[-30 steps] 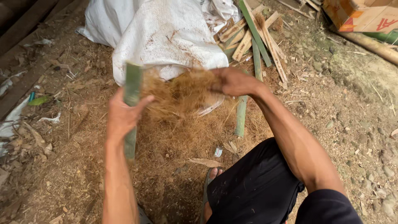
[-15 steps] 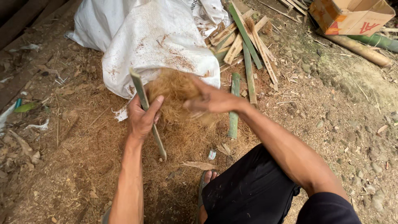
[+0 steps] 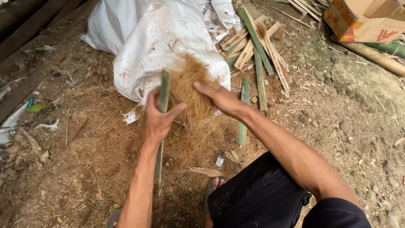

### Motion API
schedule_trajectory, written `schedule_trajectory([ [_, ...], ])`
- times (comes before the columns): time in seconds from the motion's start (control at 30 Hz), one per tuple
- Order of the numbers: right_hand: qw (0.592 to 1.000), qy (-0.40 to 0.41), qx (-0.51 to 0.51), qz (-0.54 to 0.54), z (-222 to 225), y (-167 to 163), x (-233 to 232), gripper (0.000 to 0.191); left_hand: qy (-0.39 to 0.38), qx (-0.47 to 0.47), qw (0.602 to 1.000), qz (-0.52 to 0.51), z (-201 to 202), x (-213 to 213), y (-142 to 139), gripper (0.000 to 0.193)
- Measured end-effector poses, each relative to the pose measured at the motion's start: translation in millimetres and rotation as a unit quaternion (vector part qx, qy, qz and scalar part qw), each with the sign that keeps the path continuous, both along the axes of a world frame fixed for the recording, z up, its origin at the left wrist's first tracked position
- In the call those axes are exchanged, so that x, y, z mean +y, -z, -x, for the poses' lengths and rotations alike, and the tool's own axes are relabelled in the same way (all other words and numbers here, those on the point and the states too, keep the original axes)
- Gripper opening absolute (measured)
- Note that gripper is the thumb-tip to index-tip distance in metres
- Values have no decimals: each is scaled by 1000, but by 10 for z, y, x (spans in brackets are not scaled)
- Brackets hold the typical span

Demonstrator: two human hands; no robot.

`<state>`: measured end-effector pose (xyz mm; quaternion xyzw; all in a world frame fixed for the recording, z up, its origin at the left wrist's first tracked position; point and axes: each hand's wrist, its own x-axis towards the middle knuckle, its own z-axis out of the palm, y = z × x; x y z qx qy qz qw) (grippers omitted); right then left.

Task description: The person sits on the ground and wraps loose coconut coir fiber around a bamboo stick, rolling and pressing it to form a fibrous cylinder. They then trim the protruding fibers with scissors along the pole, set the finished pole aside, and begin wrapping a new one.

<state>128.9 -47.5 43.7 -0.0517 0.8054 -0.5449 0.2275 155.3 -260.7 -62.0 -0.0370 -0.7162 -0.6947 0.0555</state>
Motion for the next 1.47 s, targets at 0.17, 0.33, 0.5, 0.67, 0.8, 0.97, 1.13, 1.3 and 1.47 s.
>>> schedule_trajectory([
  [0.17, 992, 75, 45, -86, 20, -25, 52, 52, -26, -112, 993, -42, -16, 49, 10, 64],
  [0.33, 993, 17, 119, -10, 51, -71, 128, 36, 4, 91, 994, -62, 13, -78, 30, 58],
  [0.5, 998, 25, 13, 49, 21, -60, -4, 40, -3, -57, 998, 3, 4, -2, 89, 52],
  [0.67, 990, 135, 32, 3, -13, -221, -69, 39, 0, -43, 998, 44, 68, -108, 32, 40],
  [0.8, 989, 97, 48, -100, -69, -151, -84, 35, 16, -20, 999, 34, 11, -44, 11, 30],
  [0.97, 971, 213, 41, 97, 176, -74, 257, 57, 26, -76, 995, 55, -17, -103, 55, 29],
  [1.13, 965, -33, 229, -125, 48, 75, 276, 95, 73, -50, 995, 42, -18, -14, -36, 42],
  [1.3, 998, 27, 15, -46, 105, 62, 299, 71, 101, -17, 994, -40, -17, 44, -54, 39],
  [1.47, 933, 122, 156, 302, 270, -275, 521, 82, 13, -131, 979, 154, 64, -80, -65, 61],
])
